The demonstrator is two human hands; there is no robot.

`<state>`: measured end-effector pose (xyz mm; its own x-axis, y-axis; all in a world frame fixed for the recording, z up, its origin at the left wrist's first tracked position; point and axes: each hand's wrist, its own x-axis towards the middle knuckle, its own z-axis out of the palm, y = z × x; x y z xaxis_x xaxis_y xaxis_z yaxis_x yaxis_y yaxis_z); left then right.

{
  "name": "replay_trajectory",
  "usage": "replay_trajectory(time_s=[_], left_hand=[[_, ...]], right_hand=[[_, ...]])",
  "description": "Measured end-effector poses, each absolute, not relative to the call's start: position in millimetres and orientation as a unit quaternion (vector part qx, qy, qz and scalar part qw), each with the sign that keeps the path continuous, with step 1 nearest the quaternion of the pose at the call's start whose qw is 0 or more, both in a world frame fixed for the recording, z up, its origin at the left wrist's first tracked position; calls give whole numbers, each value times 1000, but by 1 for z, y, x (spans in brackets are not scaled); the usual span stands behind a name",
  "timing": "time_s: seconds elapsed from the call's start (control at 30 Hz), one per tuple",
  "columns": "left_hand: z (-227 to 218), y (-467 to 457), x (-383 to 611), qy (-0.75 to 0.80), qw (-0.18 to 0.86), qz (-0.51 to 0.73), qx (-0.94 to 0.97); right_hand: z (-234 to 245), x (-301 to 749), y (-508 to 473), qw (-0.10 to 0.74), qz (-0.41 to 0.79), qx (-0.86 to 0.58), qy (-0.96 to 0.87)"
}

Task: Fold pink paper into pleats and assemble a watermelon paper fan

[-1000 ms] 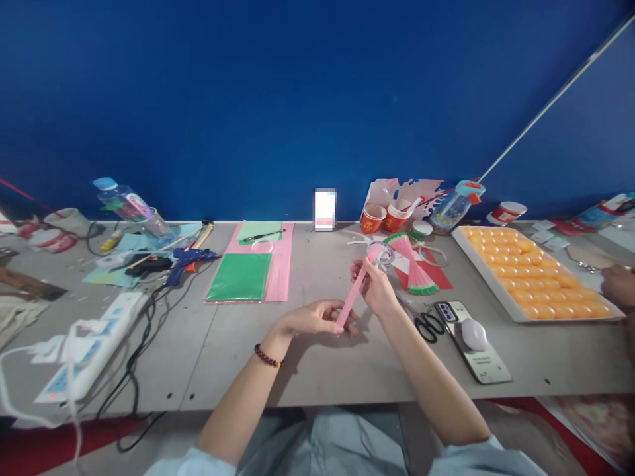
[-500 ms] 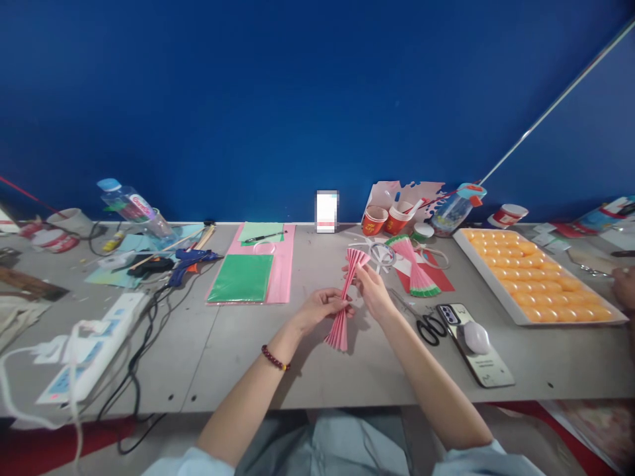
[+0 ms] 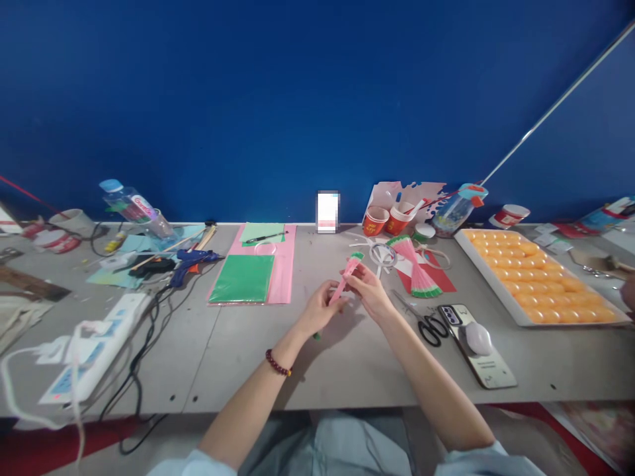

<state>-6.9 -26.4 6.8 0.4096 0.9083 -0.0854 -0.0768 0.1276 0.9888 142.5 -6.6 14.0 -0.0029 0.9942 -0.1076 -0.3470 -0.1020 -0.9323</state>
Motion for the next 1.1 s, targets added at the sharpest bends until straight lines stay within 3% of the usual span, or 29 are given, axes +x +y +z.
replay_trajectory(time_s=[0.3,0.53,0.67,0.8,0.97,1.1], left_hand=[[8,-23,-11,333,769,359,410],[1,-20,-15,341,782,388,350],[1,-19,-16,364,778,396,323],[0,-18,-15,359,777,415,309],[-2,-17,-14,369,763,429,312],[-3,-16,-14,374,747,444,324]], right_hand=[[14,144,-7,521,619,-411,-420],[34,188,-1,475,391,-565,-550],[35,243,12,359,195,-666,-625],[19,291,32,230,64,-792,-562],[-1,317,51,108,55,-847,-517],[-2,317,52,101,59,-869,-480]])
